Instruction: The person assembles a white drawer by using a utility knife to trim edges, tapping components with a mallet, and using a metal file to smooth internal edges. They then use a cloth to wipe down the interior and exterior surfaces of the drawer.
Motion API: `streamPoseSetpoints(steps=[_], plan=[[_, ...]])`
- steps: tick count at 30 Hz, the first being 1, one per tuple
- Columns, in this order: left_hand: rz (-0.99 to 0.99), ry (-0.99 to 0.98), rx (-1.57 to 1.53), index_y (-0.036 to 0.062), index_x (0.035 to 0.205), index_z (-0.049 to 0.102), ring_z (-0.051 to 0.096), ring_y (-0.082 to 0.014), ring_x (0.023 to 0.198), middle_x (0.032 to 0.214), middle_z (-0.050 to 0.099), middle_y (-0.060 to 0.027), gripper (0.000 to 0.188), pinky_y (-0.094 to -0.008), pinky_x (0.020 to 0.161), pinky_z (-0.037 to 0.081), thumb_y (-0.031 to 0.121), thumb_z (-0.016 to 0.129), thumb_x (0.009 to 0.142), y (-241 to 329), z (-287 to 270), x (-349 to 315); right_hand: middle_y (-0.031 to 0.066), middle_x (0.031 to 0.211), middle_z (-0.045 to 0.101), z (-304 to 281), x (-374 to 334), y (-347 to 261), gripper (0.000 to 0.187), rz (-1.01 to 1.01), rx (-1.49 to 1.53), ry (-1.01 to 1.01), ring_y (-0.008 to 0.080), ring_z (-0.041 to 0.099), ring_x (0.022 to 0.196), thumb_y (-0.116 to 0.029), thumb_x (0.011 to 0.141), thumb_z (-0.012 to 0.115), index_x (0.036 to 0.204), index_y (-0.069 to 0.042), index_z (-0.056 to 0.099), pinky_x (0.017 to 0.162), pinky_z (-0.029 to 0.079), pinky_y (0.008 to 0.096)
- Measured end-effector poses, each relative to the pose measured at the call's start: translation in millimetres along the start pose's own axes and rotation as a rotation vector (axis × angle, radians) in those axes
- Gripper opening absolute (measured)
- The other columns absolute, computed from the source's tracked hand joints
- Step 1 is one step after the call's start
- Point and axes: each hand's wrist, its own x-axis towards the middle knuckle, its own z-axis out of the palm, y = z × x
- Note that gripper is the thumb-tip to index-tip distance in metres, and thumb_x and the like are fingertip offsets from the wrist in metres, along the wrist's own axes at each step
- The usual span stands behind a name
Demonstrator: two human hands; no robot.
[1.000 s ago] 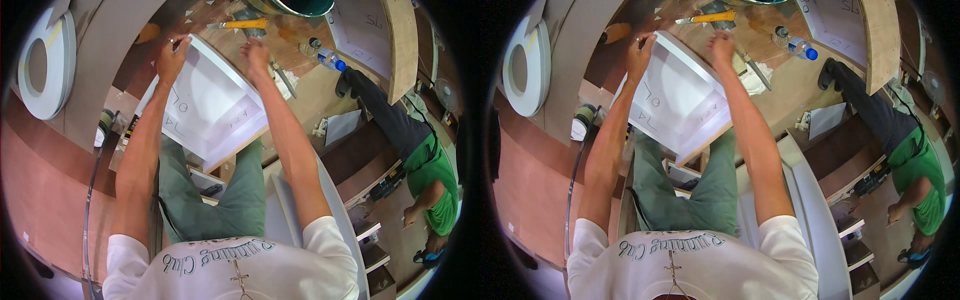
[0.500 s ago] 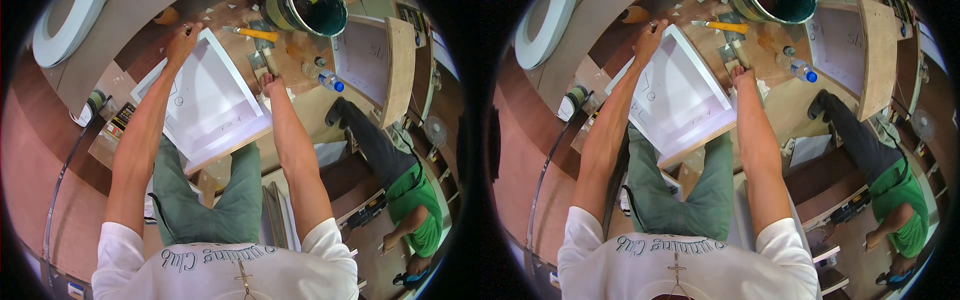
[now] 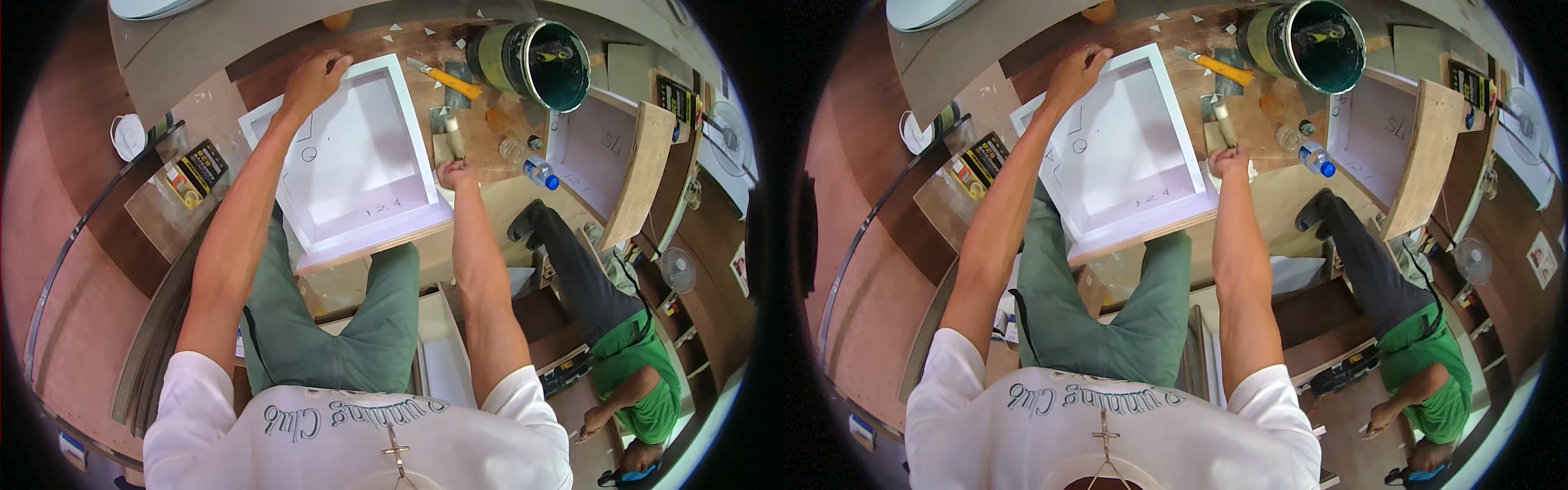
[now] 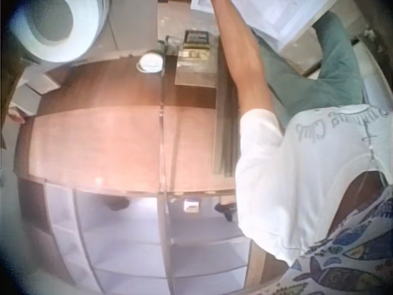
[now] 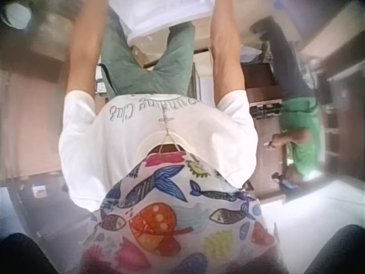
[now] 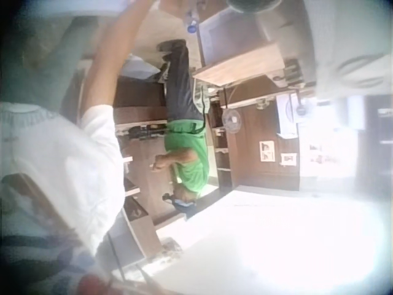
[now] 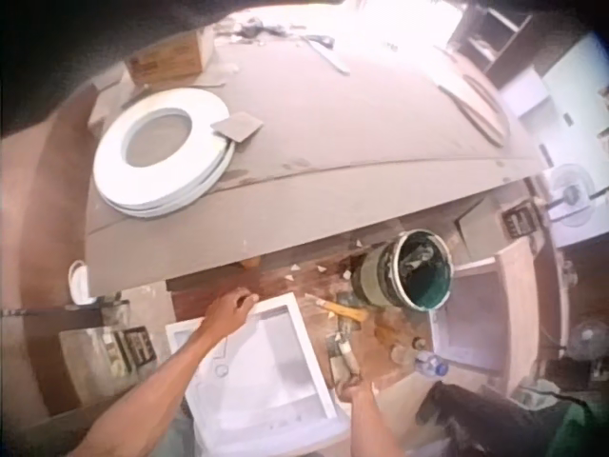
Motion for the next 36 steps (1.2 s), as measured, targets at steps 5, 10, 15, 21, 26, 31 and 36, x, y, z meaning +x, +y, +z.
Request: streamPoseSetpoints(steps=[5,10,15,21,26,31,36], plan=[[0.060,0.234,0.070,0.0061,0.113,0.075,0.070,-0.0368,0.104,0.117,0.074,-0.0151,0.041,-0.0454,0.090,0.055,0.041,0.057,0.103,-60,-32,-23,0.0071,0.075,0.062,-40,-43,5,0.031,-0.035,-0.025,0.022,0.0146,0.058,0.061,-0.033,0.106,0.054,0.091,-0.006,0.057,0.066,0.059,0.0391],[-0.016,0.295,0.029,0.0037,0.112,0.074,0.069,-0.0367,0.106,0.111,0.074,-0.0181,0.039,-0.0456,0.093,0.053,0.038,0.058,0.104,-80,-39,-26,0.0106,0.082,0.064,-102,-105,-40,0.018,-0.070,-0.097,-0.052,0.0252,0.064,0.068,-0.015,0.106,0.049,0.107,0.000,0.059,0.063,0.060,0.0402],[-0.142,0.325,0.073,0.0065,0.105,0.073,0.071,-0.0361,0.098,0.104,0.075,-0.0144,0.038,-0.0485,0.083,0.056,0.041,0.058,0.103,-88,-36,-32,0.0022,0.070,0.053,-180,-202,-2,0.020,-0.443,-0.859,0.033,0.0165,0.055,0.056,-0.021,0.108,0.052,0.094,-0.007,0.055,0.049,0.052,0.0335],[-0.117,0.494,0.128,0.0084,0.100,0.071,0.070,-0.0400,0.073,0.084,0.074,-0.0149,0.030,-0.0514,0.069,0.057,0.037,0.064,0.096,-94,-34,-34,0.0029,0.071,0.058,-156,-347,77,0.027,-0.940,-1.611,-0.123,0.0108,0.056,0.055,-0.028,0.107,0.061,0.113,-0.002,0.058,0.050,0.049,0.0291],[-0.035,0.618,0.194,0.0110,0.117,0.073,0.070,-0.0362,0.101,0.107,0.075,-0.0152,0.034,-0.0500,0.089,0.056,0.034,0.069,0.092,-89,-37,-29,0.0184,0.092,0.070,-57,-354,84,0.022,-1.574,-2.449,-0.359,0.0355,0.070,0.081,-0.019,0.103,0.063,0.117,-0.002,0.060,0.071,0.054,0.0439],[-0.150,0.395,0.137,0.0124,0.121,0.073,0.068,-0.0357,0.106,0.113,0.074,-0.0116,0.038,-0.0476,0.096,0.055,0.041,0.064,0.097,-90,-33,-30,0.0183,0.093,0.068,34,-340,99,0.035,-1.679,-2.665,-0.546,0.0430,0.069,0.080,-0.016,0.102,0.059,0.138,-0.018,0.061,0.071,0.054,0.0526],[-0.148,0.451,0.169,0.0118,0.118,0.074,0.070,-0.0349,0.101,0.108,0.075,-0.0111,0.036,-0.0466,0.089,0.058,0.039,0.068,0.095,-89,-35,-31,0.0155,0.084,0.068,84,-339,109,0.053,-1.711,-3.259,-0.216,0.0346,0.072,0.074,-0.016,0.100,0.062,0.150,-0.033,0.056,0.063,0.057,0.0462]])
